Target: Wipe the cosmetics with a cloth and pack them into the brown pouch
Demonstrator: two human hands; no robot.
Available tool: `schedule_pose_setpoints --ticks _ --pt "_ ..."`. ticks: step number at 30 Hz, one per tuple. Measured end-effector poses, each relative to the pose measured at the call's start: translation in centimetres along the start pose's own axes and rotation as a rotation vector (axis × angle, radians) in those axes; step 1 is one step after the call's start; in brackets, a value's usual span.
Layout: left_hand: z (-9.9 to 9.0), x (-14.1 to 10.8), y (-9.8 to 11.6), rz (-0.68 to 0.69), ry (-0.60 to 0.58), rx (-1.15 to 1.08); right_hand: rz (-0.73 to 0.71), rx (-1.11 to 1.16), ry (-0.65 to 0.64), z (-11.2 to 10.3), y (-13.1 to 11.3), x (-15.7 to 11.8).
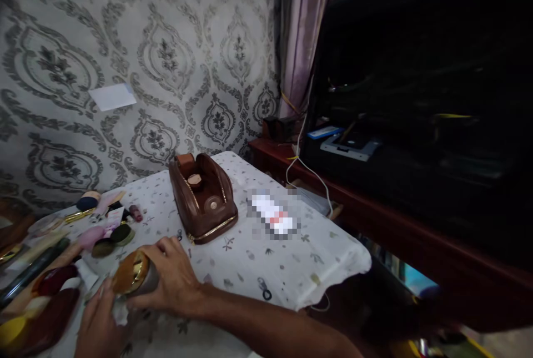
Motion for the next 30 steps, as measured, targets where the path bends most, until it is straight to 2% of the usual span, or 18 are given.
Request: schedule_pose_setpoints --ticks 4,7,9,13,16,18,21,24,27,30 --pt "-1.1 1.2 -0.1 0.039 -0.065 -0.057 -0.099 0.002 0.091 -0.9 -0.5 -0.2" --pt "-1.0 1.0 1.9 -0.050 -0.134 -0.332 -0.119 0.105 0.196 -2.7 -1.3 -0.5" --pt "-0.5 0.5 4.1 -0.130 -0.227 -0.590 -0.106 0.221 0.302 -4.7 -1.9 -0.4" --pt "-0.1 0.0 8.3 -0.223 -0.386 -0.882 -0.082 0.362 0.475 -10.2 -2.0 1.4" --pt "-0.1 -0.1 9.8 -0.261 -0.412 -1.030 -0.031 0.337 0.537 -13.6 -0.5 4.1" --pt "-0.1 -0.3 10.2 -0.272 -0.395 -1.055 0.039 0.305 0.550 -15.0 1.1 6.1" --pt "0.0 -0.6 10.2 -0.279 -0.377 -1.082 0.255 0.333 0.491 -15.6 3.8 8.3" --pt "0.4 -0.6 9.6 -0.292 -0.425 -1.079 0.446 0.385 0.429 -15.7 5.7 9.3" --pt "0.7 -0.5 8.9 -0.334 -0.480 -1.065 0.528 0.386 0.421 -15.7 6.9 9.6" --pt "0.9 -0.5 8.8 -0.307 -0.466 -1.045 0.593 0.356 0.405 -15.3 8.1 9.8"
Point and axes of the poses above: each hand's wrist, its own x-axis towards the middle knuckle, its own z-axis out of the palm, y = z × x, the point moved 2 cm from there along x, towards the middle knuckle, and after that the axes turned 14 degrees about -y, right-handed, at the moved point
